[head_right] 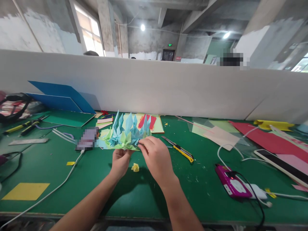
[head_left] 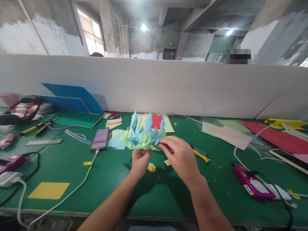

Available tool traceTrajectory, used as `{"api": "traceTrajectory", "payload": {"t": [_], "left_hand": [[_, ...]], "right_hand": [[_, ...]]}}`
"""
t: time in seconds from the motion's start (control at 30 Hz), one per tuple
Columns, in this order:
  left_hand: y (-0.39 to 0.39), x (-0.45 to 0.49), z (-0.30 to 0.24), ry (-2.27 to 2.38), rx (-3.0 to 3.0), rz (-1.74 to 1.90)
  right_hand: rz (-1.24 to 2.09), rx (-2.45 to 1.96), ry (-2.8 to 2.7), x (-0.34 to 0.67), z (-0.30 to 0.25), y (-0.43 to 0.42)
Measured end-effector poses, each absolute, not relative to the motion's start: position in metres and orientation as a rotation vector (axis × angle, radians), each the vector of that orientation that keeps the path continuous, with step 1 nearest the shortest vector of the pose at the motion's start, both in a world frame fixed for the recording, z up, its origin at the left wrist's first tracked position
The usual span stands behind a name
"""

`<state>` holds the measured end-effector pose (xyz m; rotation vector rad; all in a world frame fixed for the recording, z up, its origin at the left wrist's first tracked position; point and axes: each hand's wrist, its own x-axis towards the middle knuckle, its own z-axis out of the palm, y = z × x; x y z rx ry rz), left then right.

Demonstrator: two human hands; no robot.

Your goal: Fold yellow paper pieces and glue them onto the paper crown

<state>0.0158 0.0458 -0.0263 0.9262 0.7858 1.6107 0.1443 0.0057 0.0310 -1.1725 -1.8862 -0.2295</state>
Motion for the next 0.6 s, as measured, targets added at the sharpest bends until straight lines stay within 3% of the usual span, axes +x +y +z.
{"api": "traceTrajectory", "payload": {"t": [0.6], "left_hand": [[0.0475, 0.0139, -0.0293, 0.837, 0.97, 1.638]], "right_hand": [[-0.451, -1.203, -2.09, 0.1397, 0.0343, 0.0107]]}}
